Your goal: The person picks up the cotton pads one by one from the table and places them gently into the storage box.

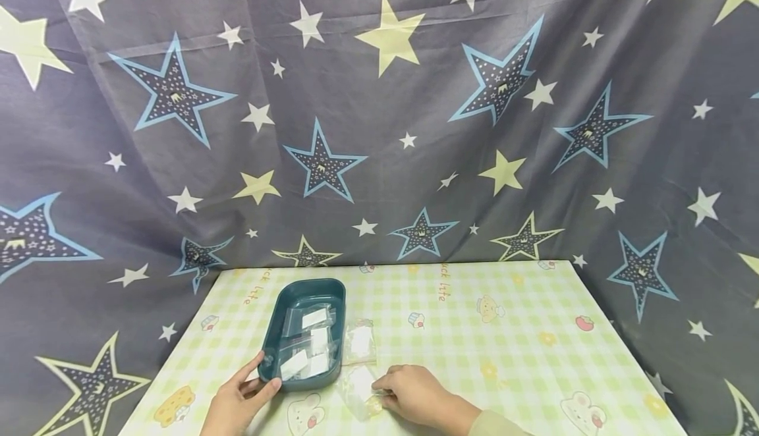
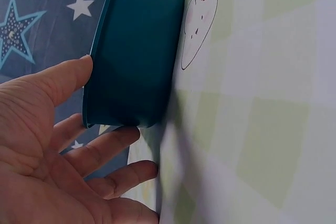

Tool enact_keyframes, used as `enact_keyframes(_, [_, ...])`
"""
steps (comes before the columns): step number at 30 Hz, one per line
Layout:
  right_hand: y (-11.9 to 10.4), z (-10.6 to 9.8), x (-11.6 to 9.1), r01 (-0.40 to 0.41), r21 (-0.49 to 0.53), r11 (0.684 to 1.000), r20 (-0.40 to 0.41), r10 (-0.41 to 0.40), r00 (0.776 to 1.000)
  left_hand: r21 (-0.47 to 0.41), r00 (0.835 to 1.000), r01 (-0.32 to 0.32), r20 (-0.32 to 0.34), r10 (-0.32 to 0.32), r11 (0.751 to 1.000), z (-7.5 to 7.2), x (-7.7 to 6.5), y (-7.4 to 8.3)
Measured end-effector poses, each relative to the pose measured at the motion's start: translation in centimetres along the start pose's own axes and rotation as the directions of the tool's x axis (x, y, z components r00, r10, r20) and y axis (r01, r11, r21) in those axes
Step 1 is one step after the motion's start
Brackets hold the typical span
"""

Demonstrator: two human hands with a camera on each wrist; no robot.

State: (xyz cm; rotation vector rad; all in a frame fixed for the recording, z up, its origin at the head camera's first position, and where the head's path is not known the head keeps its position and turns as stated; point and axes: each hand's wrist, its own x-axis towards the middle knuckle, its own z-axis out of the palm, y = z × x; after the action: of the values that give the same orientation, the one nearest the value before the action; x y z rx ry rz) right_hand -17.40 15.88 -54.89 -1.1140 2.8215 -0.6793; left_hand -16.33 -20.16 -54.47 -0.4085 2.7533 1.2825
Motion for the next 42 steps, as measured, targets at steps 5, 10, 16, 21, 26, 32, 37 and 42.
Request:
enact_keyframes(5, [0.5,-0.4,-0.8,-0.039,0.002,0.999,-0.002,0.039,0.999,-0.011,1.000,0.006,0.000,-0.006,1.000,0.1,-0.2,-0.1])
enact_keyframes(10, [1.7,-1.1,-2.1,-0.096,0.020,0.995,-0.009,0.096,0.995,-0.016,1.000,0.017,-0.001,-0.017,1.000,0.0,-0.1,-0.2])
enact_keyframes(16, [4.4,-2.9,-4.3,-0.171,0.034,0.985,-0.033,0.173,0.984,-0.013,1.000,-0.006,-0.009,0.006,1.000,-0.1,0.1,0.0])
enact_keyframes(21, [7.6,-4.6,-6.0,-0.260,0.003,0.966,-0.080,0.259,0.962,-0.012,1.000,-0.003,-0.008,0.003,1.000,-0.1,0.0,0.0])
enact_keyframes(26, [9.8,-5.5,-7.4,-0.325,0.015,0.946,-0.112,0.325,0.939,-0.011,1.000,0.007,-0.004,-0.007,1.000,-0.1,0.0,-0.2])
enact_keyframes(32, [10.3,-5.5,-8.0,-0.387,0.139,0.911,-0.066,0.399,0.915,-0.026,1.000,0.010,0.001,-0.010,1.000,0.0,-0.1,-0.3])
enact_keyframes(37, [9.9,-5.2,-7.7,-0.383,0.135,0.914,-0.067,0.394,0.917,-0.018,1.000,0.004,-0.005,-0.004,1.000,-0.1,-0.1,-0.3])
enact_keyframes(42, [9.7,-4.9,-7.3,-0.402,0.149,0.903,-0.096,0.418,0.903,-0.037,1.000,0.001,-0.006,-0.001,0.999,-0.1,-0.1,-0.4])
